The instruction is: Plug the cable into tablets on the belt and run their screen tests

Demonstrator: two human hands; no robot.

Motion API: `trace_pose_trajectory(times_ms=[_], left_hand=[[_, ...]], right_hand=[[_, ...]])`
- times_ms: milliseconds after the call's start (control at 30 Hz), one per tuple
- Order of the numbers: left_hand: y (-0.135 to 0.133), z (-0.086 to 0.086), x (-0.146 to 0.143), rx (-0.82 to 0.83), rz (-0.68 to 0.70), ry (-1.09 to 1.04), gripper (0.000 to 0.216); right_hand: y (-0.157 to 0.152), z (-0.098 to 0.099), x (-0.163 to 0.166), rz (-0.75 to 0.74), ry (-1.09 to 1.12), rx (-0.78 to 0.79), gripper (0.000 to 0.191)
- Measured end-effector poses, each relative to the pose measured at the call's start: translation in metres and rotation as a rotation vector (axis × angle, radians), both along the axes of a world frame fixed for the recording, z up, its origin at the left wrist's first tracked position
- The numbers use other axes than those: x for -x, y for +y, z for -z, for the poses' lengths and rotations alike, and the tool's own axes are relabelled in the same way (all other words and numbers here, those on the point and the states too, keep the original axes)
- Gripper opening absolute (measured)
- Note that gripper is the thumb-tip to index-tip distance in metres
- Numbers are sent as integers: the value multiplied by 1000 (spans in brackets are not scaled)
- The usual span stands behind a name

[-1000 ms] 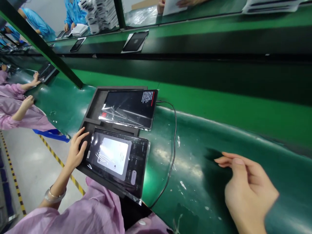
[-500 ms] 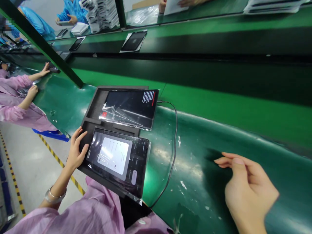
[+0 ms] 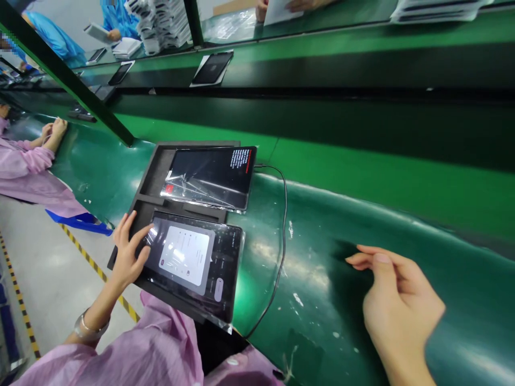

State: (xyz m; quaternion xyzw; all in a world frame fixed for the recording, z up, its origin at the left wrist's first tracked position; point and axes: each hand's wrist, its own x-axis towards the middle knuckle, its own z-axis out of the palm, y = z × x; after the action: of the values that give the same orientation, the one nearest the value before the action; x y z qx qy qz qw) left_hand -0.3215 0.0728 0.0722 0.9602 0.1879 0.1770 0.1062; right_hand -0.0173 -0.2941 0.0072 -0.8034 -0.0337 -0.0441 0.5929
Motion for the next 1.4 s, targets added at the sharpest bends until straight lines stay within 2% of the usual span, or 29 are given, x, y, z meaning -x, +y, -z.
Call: trace_pose_trajectory(times_ms=[200, 300, 467, 600, 700, 900, 967, 1033, 1133, 1233, 1333, 1400], left_hand=[[-60, -5, -22, -132, 635, 81, 50], [-75, -5, -35, -168, 786, 88, 58], [-72, -9, -44, -154, 812, 157, 63], [-58, -16, -44, -90, 661, 101, 55], [-44, -18, -42, -100, 556, 96, 52], [-25, -13, -26, -101, 441, 80, 49], [-26, -10, -21, -89, 463, 72, 48], [-33, -8, -19, -106, 545, 43, 44], [-51, -9, -26, -193, 794, 1, 37], [-67, -13, -40, -291, 989, 54, 44], [-68, -17, -46, -280, 1018, 121, 56], [-58, -18, -39, -206, 945, 86, 54]], right_hand=[[0, 0, 2, -20, -25, -25, 27], [0, -2, 2, -30, -31, -35, 28], [1, -4, 5, -55, -10, -53, 30], [1, -5, 7, -63, 14, -31, 32], [0, -5, 9, -73, 21, -26, 34], [0, -5, 8, -75, 26, -38, 34], [0, -5, 8, -74, 23, -39, 33], [0, -5, 8, -71, 24, -39, 32], [0, -4, 7, -70, 20, -36, 31], [1, -4, 7, -68, 13, -41, 30], [0, -3, 7, -61, 11, -33, 30], [-1, -3, 7, -65, 8, -23, 31]])
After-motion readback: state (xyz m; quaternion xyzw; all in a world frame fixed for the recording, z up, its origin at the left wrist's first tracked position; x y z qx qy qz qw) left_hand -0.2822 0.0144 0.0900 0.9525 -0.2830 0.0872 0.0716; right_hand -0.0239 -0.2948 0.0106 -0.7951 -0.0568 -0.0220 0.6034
